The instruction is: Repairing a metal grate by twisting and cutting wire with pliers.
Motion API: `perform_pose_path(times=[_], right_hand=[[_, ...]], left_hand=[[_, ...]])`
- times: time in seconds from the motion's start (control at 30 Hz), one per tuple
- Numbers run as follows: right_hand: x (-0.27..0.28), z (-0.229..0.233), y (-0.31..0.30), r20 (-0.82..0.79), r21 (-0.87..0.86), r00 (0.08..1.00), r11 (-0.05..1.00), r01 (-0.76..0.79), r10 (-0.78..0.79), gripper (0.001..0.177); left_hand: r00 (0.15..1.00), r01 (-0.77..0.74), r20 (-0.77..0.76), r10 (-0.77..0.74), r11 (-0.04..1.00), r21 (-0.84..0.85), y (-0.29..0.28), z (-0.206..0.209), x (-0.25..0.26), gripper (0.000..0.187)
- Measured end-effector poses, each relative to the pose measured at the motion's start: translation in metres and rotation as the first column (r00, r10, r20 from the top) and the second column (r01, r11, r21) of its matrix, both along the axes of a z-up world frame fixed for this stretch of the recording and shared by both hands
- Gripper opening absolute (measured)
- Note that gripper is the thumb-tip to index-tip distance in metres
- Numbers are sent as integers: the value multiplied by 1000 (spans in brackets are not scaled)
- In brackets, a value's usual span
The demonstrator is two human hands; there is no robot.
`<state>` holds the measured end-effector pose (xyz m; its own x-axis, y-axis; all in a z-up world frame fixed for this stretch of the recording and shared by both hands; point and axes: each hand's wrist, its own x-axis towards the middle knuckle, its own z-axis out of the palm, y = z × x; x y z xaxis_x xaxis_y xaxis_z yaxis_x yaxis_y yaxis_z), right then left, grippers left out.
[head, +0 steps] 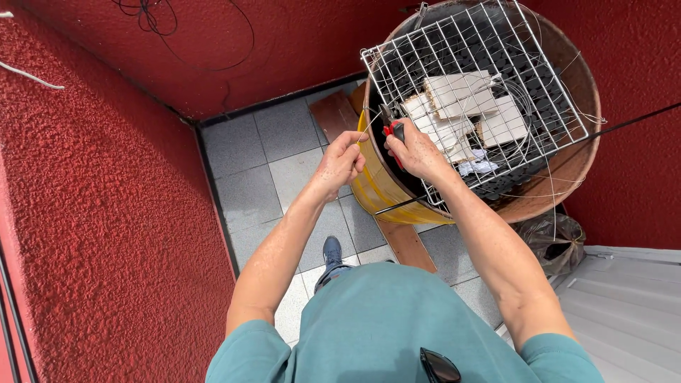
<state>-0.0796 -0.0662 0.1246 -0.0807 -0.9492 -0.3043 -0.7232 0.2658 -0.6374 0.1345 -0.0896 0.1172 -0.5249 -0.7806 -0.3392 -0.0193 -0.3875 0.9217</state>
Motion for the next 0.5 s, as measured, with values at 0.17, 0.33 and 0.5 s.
perform_pose_path(times=[0.17,0.33,0.5], right_hand=[[7,6,0,54,-34,999,999,6,-4,51],[16,-5,-2,-27,-131,999,991,-38,35,54],[20,-6,-12,-84,-92,996,995,33,-40,50]], left_hand=[[999,21,36,-20,999,-40,-5,-9,3,36],[961,59,272,46,929,-366,-27,-46,-14,29],[844,67,451,291,777,-626,-31,-6,-43,28]])
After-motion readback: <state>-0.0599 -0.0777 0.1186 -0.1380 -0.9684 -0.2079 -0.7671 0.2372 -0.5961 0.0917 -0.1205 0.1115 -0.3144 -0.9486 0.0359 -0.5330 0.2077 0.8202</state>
